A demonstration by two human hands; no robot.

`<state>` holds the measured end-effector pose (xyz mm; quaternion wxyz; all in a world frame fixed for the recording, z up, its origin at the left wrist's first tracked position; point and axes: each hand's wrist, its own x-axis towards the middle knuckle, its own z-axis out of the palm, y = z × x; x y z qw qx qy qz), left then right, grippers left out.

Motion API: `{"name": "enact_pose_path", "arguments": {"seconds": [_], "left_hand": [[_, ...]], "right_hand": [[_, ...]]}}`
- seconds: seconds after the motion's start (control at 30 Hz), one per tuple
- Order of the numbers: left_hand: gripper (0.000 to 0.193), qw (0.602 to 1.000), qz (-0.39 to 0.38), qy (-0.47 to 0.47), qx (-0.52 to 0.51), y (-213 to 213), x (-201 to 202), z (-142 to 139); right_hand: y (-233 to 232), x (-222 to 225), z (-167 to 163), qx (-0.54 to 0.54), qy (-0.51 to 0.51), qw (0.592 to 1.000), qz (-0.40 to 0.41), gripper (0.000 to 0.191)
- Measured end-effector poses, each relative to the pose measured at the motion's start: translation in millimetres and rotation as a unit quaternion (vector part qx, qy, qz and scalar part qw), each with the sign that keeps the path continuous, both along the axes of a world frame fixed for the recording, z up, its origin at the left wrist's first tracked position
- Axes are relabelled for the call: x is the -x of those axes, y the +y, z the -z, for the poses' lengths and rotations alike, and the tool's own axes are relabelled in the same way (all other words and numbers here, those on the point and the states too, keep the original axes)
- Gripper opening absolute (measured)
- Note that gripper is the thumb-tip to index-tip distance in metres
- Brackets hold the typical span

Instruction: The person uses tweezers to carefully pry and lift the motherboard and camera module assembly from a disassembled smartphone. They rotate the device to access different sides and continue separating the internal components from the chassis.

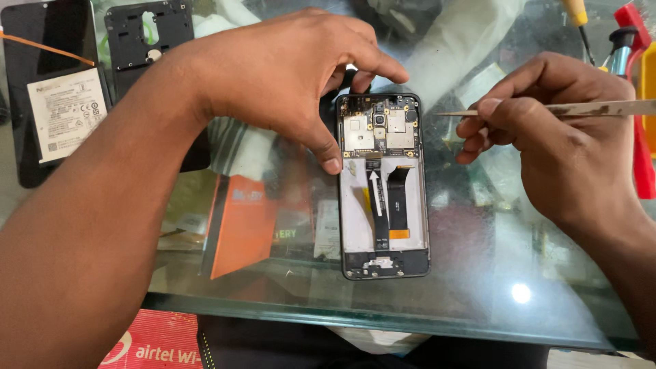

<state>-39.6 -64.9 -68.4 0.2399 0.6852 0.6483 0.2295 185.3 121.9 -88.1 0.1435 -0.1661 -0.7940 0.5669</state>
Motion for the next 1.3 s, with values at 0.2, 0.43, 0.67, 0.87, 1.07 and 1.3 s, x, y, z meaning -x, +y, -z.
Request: {"name": "enact_pose_path", "arguments": {"seconds": [0.2,0.43,0.67,0.87,1.07,1.3], "left_hand": [[0.099,0.992,-0.062,-0.03,0.107,-1,-3,-2],[0.097,0.999,0.009,0.038,0.018,1,-1,1],[0.096,0.999,0.017,0.036,-0.003,2,0,5],[0.094,0.999,0.002,0.04,0.008,0,0,7],[0.09,0.999,0.024,0.028,-0.015,0,3,10],[0.093,0.999,0.018,0.046,-0.004,1,0,9]], "right_hand": [[-4,4,-4,-0.057,-0.025,0.998,-0.017,0.005],[-7,-4,-4,-0.15,0.042,0.983,-0.096,0.01],[-1,-2,-10,-0.396,0.203,0.858,-0.257,0.021],[-10,1,-8,-0.438,0.197,0.845,-0.234,0.022],[-16,4,-11,-0.449,0.178,0.845,-0.232,0.022],[-16,5,-14,-0.496,0.167,0.815,-0.248,0.015]]}}
